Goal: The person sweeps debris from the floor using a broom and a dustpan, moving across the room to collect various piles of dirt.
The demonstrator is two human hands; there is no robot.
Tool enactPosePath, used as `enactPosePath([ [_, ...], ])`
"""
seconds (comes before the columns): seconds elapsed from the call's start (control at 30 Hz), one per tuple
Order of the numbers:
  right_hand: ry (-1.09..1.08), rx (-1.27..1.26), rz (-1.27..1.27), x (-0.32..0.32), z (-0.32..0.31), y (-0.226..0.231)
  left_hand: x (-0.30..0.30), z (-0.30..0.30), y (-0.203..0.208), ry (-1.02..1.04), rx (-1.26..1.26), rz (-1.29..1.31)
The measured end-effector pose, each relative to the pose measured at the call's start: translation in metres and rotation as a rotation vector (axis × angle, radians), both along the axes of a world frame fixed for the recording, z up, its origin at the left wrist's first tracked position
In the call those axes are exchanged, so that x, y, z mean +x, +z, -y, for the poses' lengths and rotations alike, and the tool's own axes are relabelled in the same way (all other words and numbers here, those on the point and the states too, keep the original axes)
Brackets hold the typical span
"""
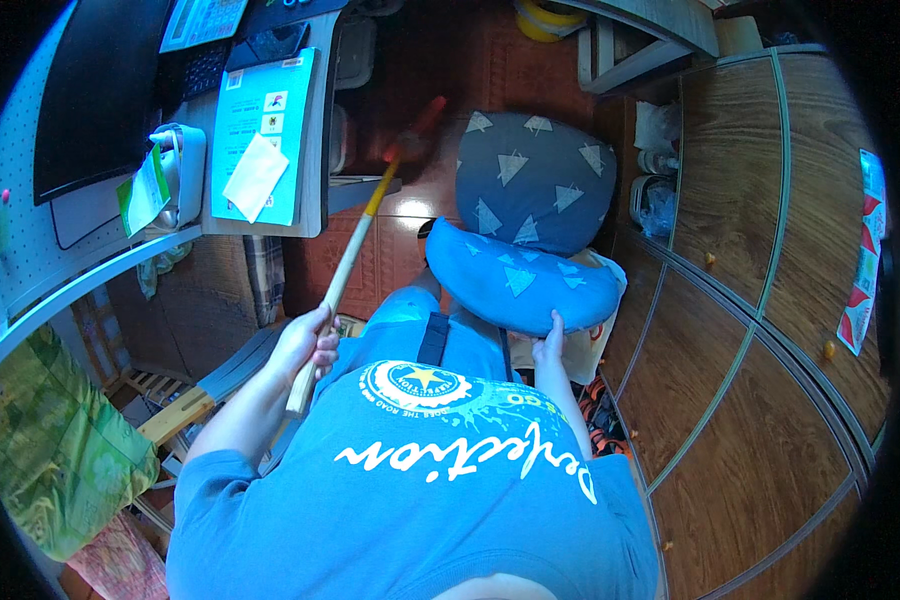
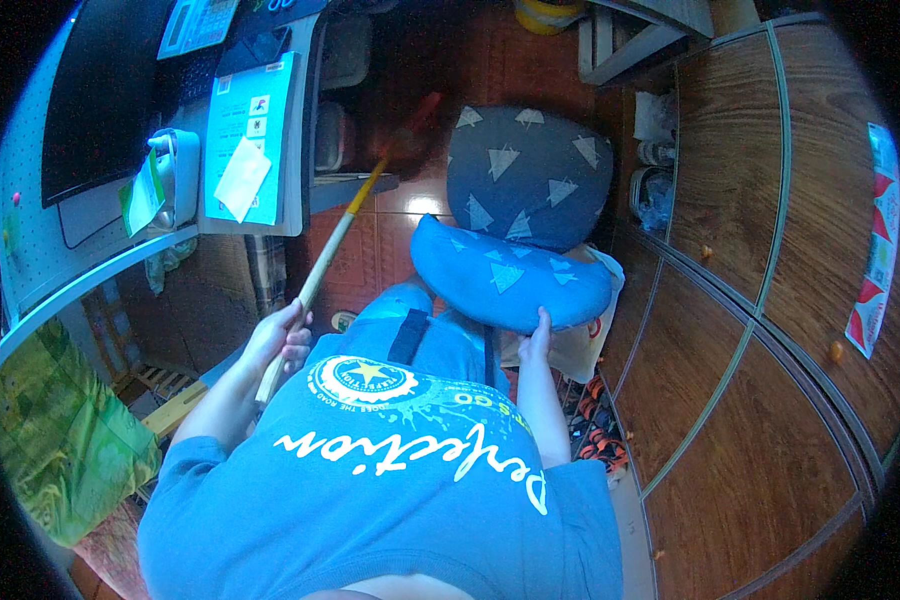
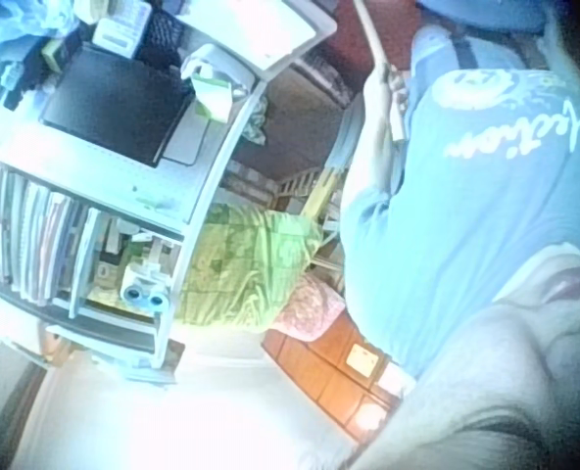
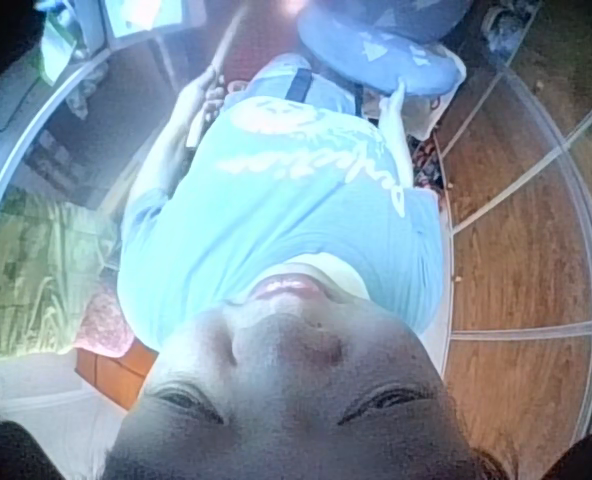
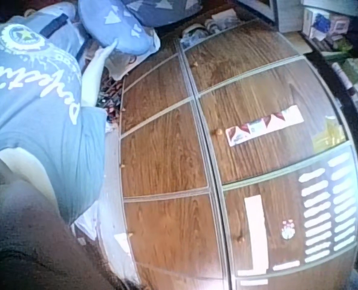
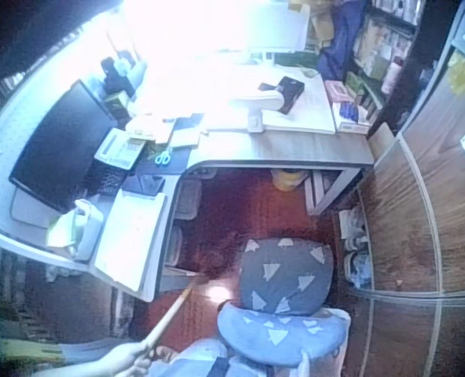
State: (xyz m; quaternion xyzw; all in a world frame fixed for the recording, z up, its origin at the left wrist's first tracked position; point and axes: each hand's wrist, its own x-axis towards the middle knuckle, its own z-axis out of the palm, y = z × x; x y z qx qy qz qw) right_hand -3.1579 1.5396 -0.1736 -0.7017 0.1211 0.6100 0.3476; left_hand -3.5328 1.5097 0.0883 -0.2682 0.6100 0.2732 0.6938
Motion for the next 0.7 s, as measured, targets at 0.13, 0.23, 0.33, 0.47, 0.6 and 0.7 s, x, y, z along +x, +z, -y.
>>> enactPosePath([
  [0.13,0.023,0.007,0.035,0.004,0.001,0.004,-0.022,-0.021,-0.049,0.071,-0.103,-0.077],
  [0.23,0.042,-0.005,0.027,0.005,0.004,-0.002,-0.002,-0.047,-0.073,0.253,-0.048,0.079],
  [0.33,0.019,0.009,0.053,0.004,0.005,-0.002,0.039,-0.057,-0.064,0.445,-0.024,0.226],
  [0.47,0.050,0.014,0.019,0.010,0.009,-0.011,0.017,-0.043,-0.029,0.779,0.217,0.536],
  [0.6,0.034,-0.024,-0.016,0.011,0.006,-0.014,-0.002,-0.041,0.003,0.719,0.202,0.512],
  [0.7,0.047,-0.049,-0.083,0.014,0.009,-0.019,0.010,-0.045,0.000,0.164,0.104,0.200],
])
